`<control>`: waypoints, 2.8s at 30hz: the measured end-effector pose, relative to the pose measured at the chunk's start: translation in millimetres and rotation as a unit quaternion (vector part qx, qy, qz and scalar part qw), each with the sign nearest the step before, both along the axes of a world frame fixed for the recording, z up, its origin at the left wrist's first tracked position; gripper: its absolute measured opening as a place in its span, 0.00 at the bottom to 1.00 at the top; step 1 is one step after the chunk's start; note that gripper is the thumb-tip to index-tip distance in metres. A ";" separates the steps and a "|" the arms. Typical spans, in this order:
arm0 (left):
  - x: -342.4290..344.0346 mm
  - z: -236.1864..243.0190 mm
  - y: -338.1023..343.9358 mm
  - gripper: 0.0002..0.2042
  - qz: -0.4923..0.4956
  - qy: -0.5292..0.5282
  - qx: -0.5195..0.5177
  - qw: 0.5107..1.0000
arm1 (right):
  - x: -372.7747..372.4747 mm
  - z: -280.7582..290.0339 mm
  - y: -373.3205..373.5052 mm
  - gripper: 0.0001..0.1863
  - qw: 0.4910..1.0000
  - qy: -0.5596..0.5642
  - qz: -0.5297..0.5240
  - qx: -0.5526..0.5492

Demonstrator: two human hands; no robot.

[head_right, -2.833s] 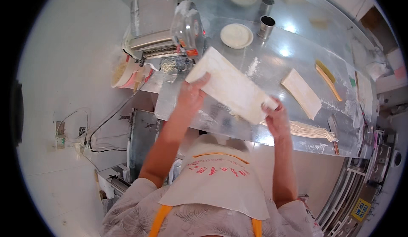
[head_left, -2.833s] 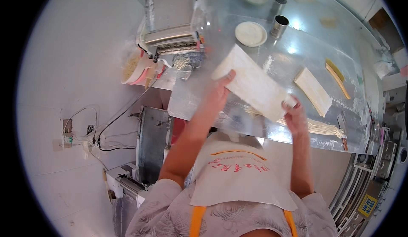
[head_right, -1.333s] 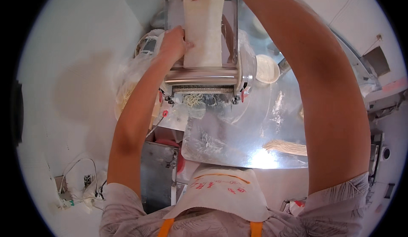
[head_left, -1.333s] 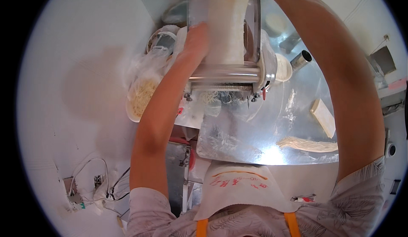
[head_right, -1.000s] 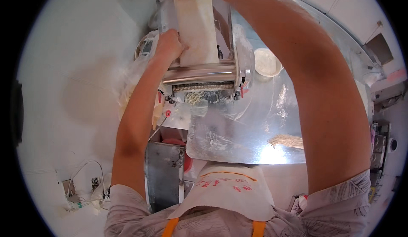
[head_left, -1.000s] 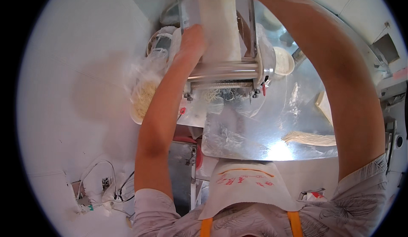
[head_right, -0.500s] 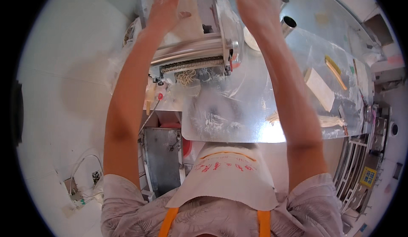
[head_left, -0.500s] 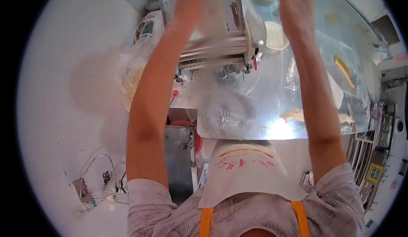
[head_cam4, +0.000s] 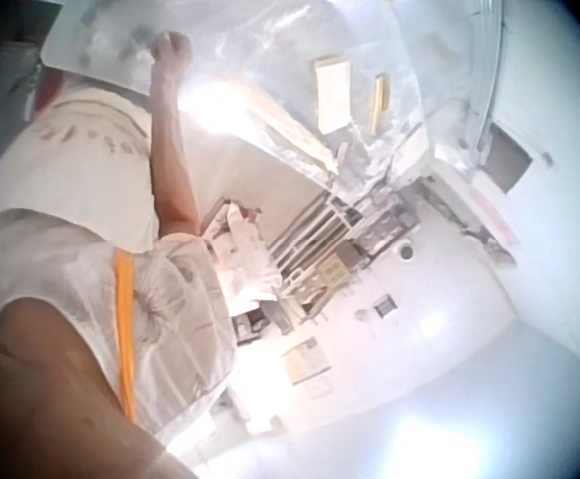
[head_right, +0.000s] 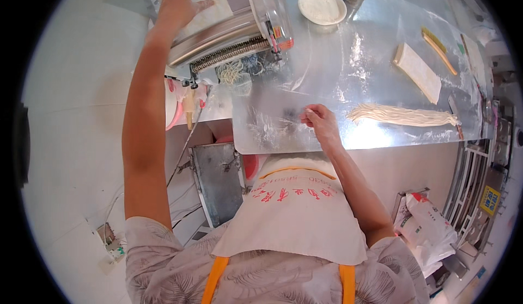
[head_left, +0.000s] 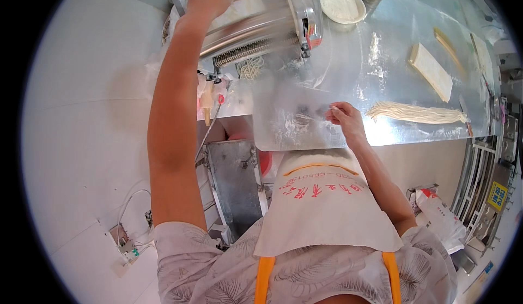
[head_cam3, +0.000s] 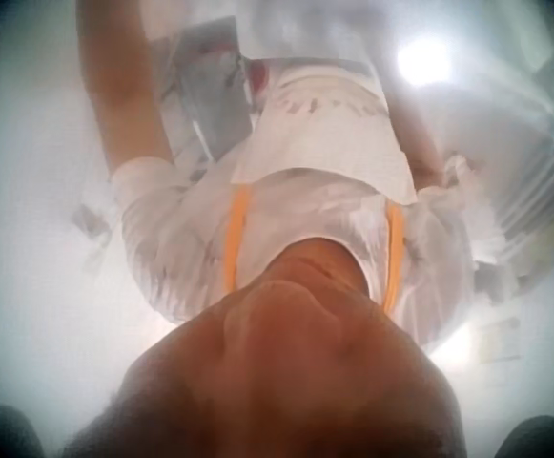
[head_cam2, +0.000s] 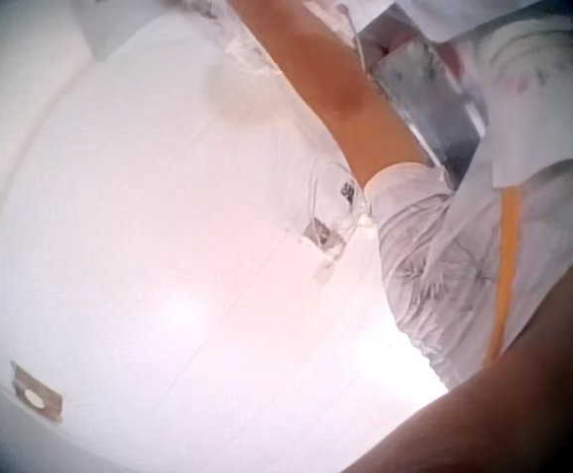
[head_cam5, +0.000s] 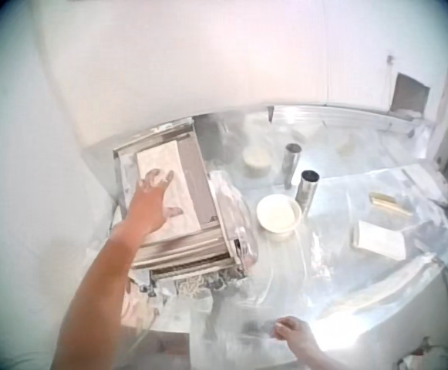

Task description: The person cuts a sheet of dough into strips using a bench scraper, then feeds the dough through a pasta machine to produce noodles. The person collects the noodles and places them on the table.

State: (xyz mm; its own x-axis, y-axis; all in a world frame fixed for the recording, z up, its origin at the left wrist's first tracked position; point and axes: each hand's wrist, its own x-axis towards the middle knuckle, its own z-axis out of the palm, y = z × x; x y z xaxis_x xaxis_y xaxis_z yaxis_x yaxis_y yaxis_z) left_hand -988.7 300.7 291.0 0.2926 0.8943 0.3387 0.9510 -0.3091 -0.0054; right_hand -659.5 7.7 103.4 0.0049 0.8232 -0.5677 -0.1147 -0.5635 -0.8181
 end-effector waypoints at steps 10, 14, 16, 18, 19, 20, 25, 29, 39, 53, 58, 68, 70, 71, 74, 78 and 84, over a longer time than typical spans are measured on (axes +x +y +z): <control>-10.4 -1.9 -8.5 0.42 -0.018 0.027 0.004 0.999 | -116.6 18.3 61.6 0.18 0.945 0.325 0.029 -0.008; 4.2 5.2 -6.1 0.41 -0.019 0.035 -0.012 0.999 | -182.0 2.4 119.2 0.24 0.902 0.412 -0.010 0.133; 1.9 1.6 0.9 0.41 -0.034 0.063 -0.010 0.997 | -205.1 -1.7 134.6 0.26 0.878 0.451 -0.037 0.159; -4.6 -0.2 -5.7 0.41 -0.018 0.063 -0.021 0.998 | -220.6 17.9 141.4 0.29 0.845 0.521 -0.086 0.085; -5.9 0.6 -8.6 0.41 -0.011 0.062 -0.026 0.998 | -227.1 26.1 139.7 0.31 0.856 0.502 -0.096 0.081; -6.0 2.4 -10.1 0.40 -0.010 0.060 -0.033 0.998 | -232.0 29.3 137.4 0.33 0.866 0.482 -0.106 0.079; 4.8 11.0 -11.9 0.38 -0.011 0.094 -0.037 0.995 | -246.0 36.9 131.6 0.40 0.897 0.416 -0.096 0.113; -12.2 3.2 -13.7 0.36 -0.011 0.090 -0.038 0.995 | -241.8 46.5 79.0 0.37 0.918 0.388 -0.013 0.077; -8.1 -10.3 -12.8 0.31 -0.048 0.098 -0.021 0.994 | -178.9 -45.1 103.5 0.35 0.954 0.252 -0.140 0.078; -24.2 -8.9 -84.0 0.20 -0.013 -0.182 -0.011 0.983 | -180.5 -93.4 164.0 0.48 0.952 -0.103 -0.015 0.287; 15.4 -94.4 -235.8 0.04 0.083 -0.618 -0.010 0.782 | -180.0 -100.6 175.7 0.39 0.928 -0.199 -0.030 0.314; 28.3 -283.8 -164.5 0.25 0.103 -0.688 -0.074 0.715 | -168.1 -127.6 188.9 0.30 0.940 -0.123 -0.030 0.318; 29.8 -291.1 -148.6 0.23 0.093 -0.727 -0.094 0.674 | -166.0 -137.2 192.8 0.30 0.938 -0.108 -0.024 0.328; 30.1 -295.4 -143.4 0.22 0.087 -0.744 -0.106 0.654 | -165.8 -139.5 193.7 0.30 0.943 -0.100 -0.019 0.318; 28.5 -309.5 -137.4 0.17 0.043 -0.772 -0.114 0.624 | -167.4 -138.4 195.5 0.31 0.940 -0.051 -0.017 0.336; 19.0 -338.2 -128.9 0.11 0.027 -0.630 -0.076 0.772 | -174.3 -116.8 192.7 0.33 0.956 0.091 0.020 0.278; 22.7 -363.3 -120.3 0.11 0.022 -0.576 -0.137 0.806 | -177.6 -107.4 190.8 0.33 0.975 -0.006 0.065 0.214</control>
